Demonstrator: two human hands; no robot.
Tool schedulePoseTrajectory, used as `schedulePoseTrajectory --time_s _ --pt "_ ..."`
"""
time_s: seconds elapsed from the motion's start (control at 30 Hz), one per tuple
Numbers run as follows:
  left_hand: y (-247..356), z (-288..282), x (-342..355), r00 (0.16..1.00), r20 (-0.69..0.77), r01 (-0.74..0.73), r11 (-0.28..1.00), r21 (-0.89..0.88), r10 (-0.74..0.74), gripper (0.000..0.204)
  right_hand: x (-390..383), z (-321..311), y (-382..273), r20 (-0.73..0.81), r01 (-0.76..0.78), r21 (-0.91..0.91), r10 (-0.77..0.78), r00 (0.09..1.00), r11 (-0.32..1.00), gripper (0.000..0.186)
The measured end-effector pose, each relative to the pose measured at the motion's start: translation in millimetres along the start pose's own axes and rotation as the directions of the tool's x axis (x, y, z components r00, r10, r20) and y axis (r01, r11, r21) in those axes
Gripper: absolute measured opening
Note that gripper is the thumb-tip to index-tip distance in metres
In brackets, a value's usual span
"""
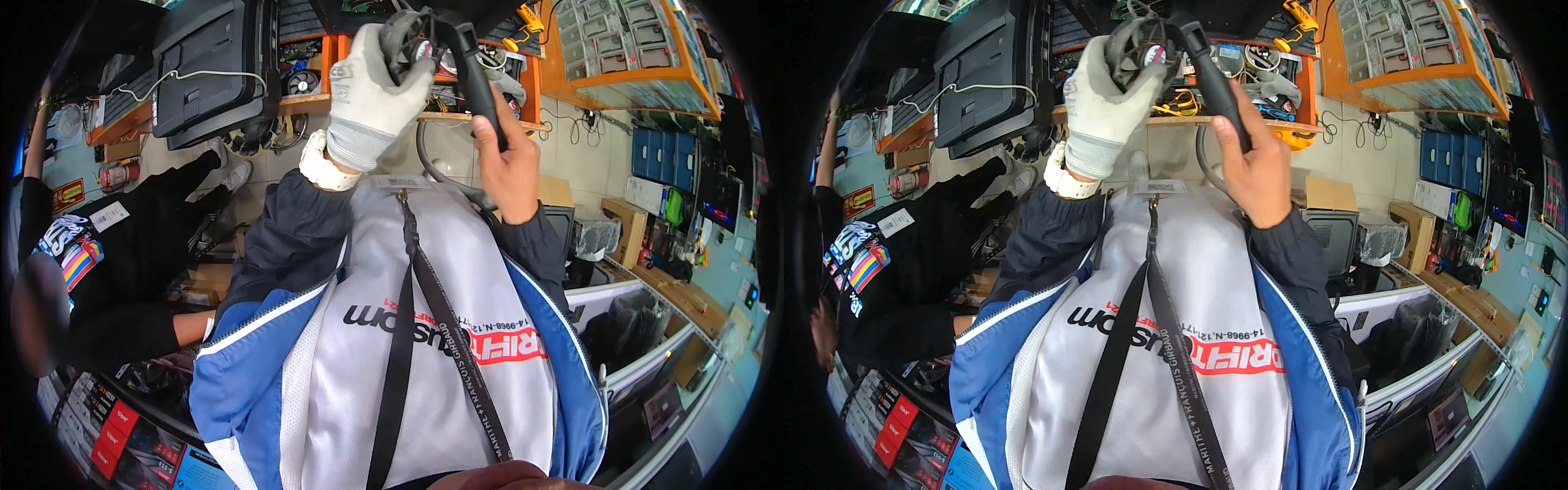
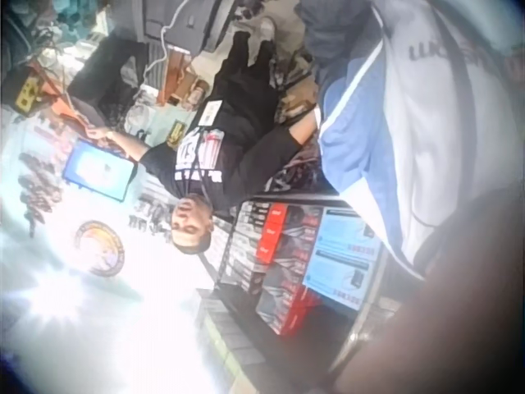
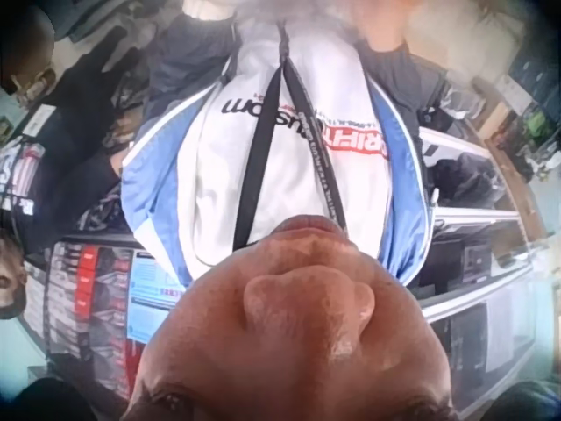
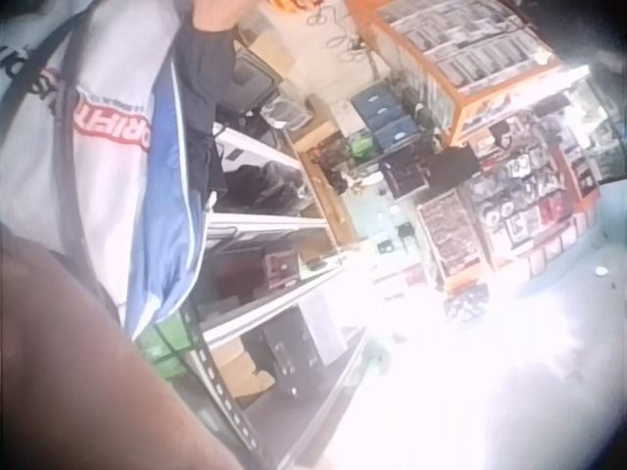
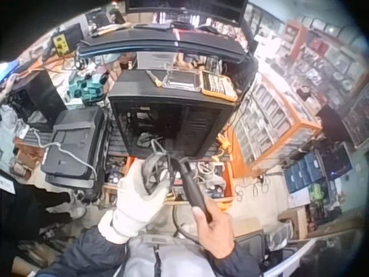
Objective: The person cleans and works on a computer cooling fan by holding it in a gloved hand, wiping the blades, and using a small brush to remove dust from the internal components.
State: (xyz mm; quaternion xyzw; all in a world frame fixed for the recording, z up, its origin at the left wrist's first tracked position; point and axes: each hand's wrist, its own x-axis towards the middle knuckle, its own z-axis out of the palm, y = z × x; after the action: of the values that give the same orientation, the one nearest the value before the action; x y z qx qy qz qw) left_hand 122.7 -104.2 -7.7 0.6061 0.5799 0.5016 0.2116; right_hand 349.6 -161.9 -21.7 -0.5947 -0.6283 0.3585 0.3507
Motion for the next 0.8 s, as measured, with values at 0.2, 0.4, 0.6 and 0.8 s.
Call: schedulePoseTrajectory --time_s 0.2,0.4,0.6,0.8 --pt "0.1 -3.7 0.0 1.000 0.022 -0.015 1.000 -0.002 0.015 0.039 -0.3 -6.4 -5.6 0.038 0.065 -0.270 -0.057 0.998 0.961 0.057" --pt "0.3 -8.2 4.2 1.000 0.030 -0.003 1.000 0.016 0.002 0.045 11.3 -29.3 -20.8 0.084 0.017 -0.426 0.021 0.996 0.904 0.054" --pt "-7.0 -12.7 9.2 0.987 0.077 0.134 0.988 0.074 -0.139 0.052 14.5 -21.2 -17.9 0.139 0.086 -0.366 -0.037 0.990 0.927 0.055" --pt "-17.7 -11.5 9.0 0.985 0.104 0.146 0.987 -0.066 -0.139 0.054 19.0 -19.3 -21.4 0.164 0.052 -0.319 0.001 0.986 0.946 0.055"
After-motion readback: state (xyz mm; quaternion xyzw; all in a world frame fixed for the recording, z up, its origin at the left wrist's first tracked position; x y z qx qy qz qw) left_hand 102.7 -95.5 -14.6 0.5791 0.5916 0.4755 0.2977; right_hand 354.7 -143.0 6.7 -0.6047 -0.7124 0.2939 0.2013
